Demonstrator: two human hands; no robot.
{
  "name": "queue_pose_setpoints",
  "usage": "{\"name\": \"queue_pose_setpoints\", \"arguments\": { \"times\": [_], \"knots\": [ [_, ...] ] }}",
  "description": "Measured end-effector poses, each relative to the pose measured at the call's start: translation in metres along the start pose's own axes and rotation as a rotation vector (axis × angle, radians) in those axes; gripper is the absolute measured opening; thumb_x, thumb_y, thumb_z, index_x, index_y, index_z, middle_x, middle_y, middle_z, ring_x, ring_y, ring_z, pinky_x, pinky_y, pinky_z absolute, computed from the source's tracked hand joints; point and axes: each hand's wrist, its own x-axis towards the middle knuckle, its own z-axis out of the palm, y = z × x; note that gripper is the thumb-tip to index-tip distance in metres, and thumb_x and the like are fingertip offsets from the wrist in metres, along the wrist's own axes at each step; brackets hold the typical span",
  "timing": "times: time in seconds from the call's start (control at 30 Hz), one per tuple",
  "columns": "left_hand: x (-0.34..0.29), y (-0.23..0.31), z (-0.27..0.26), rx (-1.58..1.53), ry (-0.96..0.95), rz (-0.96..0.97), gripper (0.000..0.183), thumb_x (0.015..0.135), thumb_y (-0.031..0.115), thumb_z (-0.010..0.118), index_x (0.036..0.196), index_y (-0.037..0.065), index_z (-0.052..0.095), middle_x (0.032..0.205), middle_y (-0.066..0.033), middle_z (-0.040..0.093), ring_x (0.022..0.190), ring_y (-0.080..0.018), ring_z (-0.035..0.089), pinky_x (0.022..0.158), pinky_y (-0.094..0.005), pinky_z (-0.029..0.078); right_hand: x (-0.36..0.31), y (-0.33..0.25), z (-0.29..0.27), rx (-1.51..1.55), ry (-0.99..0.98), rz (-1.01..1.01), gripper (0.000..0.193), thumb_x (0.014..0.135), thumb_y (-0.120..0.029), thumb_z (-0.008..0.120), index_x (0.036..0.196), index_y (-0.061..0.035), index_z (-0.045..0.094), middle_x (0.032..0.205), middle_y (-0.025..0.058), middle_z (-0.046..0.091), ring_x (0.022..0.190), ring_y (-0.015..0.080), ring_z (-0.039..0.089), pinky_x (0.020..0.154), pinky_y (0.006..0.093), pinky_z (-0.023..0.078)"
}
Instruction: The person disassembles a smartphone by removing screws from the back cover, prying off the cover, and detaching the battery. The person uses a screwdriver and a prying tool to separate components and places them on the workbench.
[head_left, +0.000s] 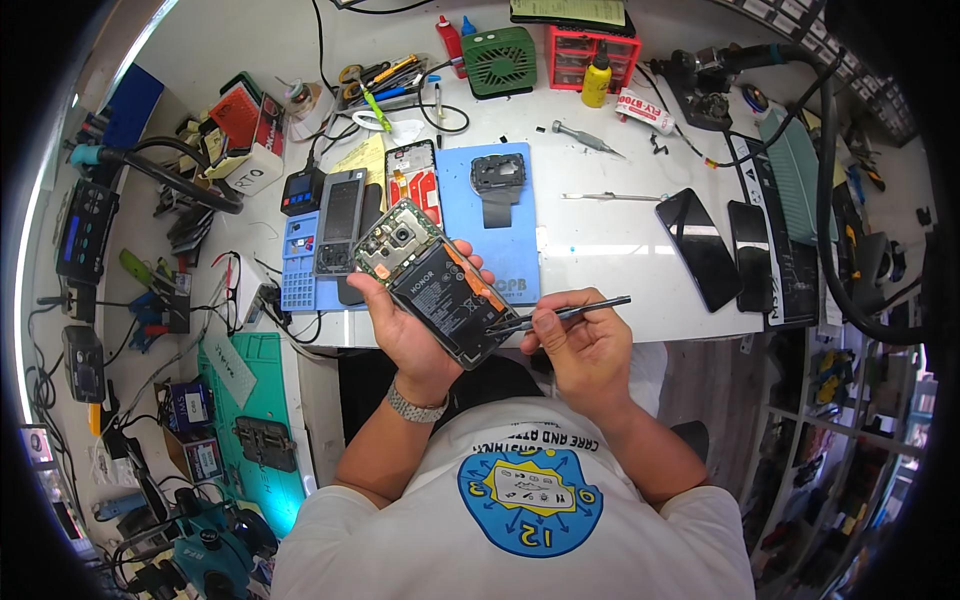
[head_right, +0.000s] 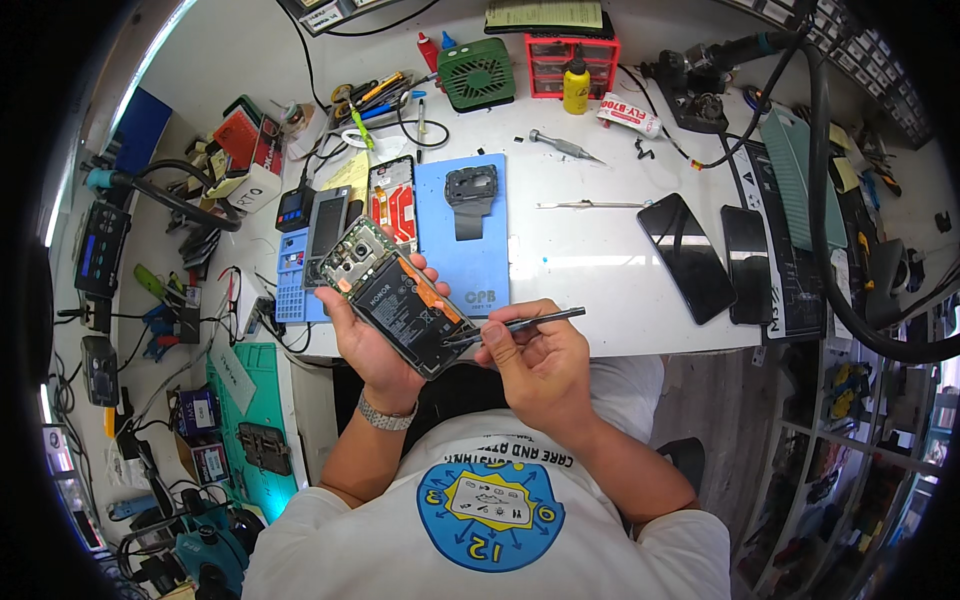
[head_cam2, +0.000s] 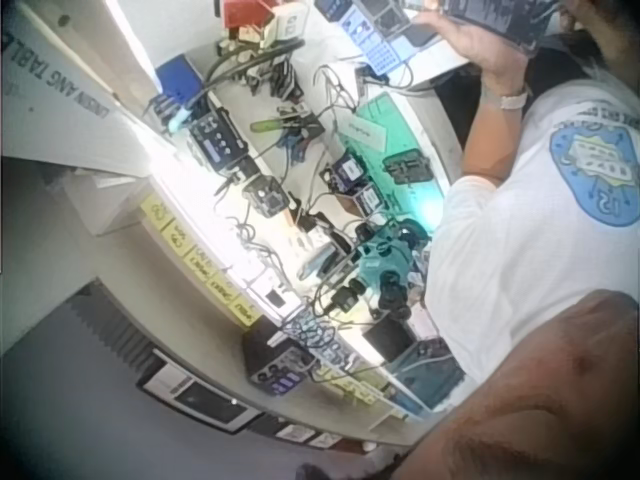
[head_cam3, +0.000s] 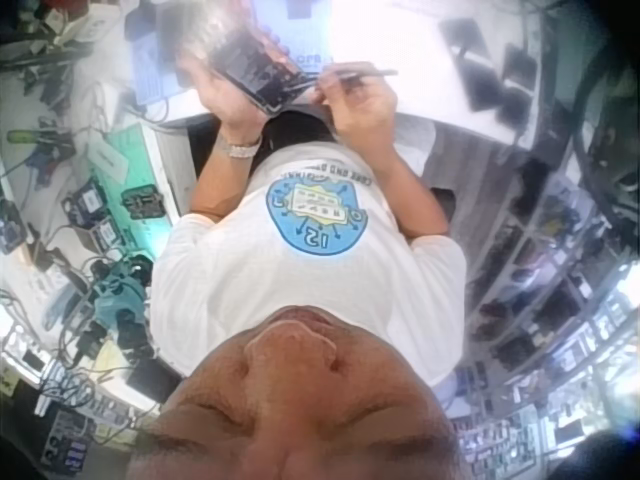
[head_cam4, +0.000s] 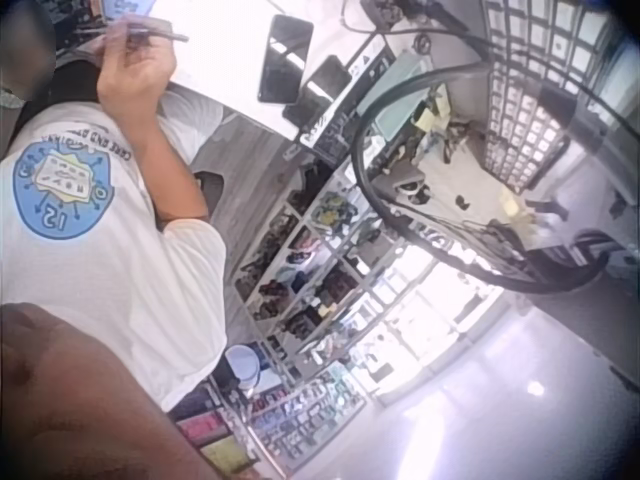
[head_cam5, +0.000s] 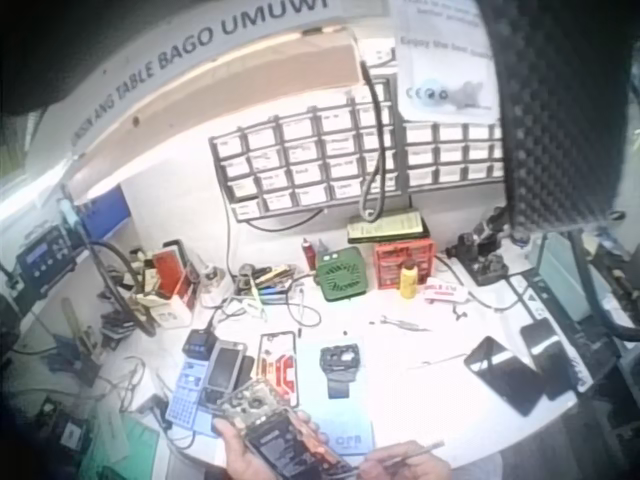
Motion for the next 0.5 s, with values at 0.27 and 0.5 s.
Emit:
{"name": "queue_pose_setpoints", "arguments": {
  "times": [0.27, 0.5],
  "knots": [
    [-0.0005, -0.0027, 0.0040, -0.049, -0.020, -0.006, 0.100, 0.101, 0.089, 0.023, 0.158, 0.010, 0.047, 0.125, -0.0178, 0.069, 0.104, -0.0336, 0.071, 0.088, -0.0482, 0.064, -0.0033, 0.0047, -0.0002, -0.032, -0.011, -0.080, 0.018, 0.107, -0.006, 0.071, 0.118, 0.0052, 0.062, 0.100, 0.0116, 0.073, 0.085, 0.0144, 0.075, 0.078, 0.0263, 0.063],
    [-0.0003, -0.0030, -0.0008, -0.027, -0.015, -0.021, 0.101, 0.101, 0.089, 0.023, 0.153, 0.007, 0.050, 0.126, -0.0172, 0.068, 0.105, -0.0326, 0.071, 0.089, -0.0472, 0.063, -0.0027, 0.0082, -0.0006, -0.055, -0.021, -0.105, 0.017, 0.107, -0.006, 0.070, 0.118, 0.0050, 0.062, 0.099, 0.0112, 0.072, 0.083, 0.0139, 0.074, 0.077, 0.0264, 0.063]
  ]
}}
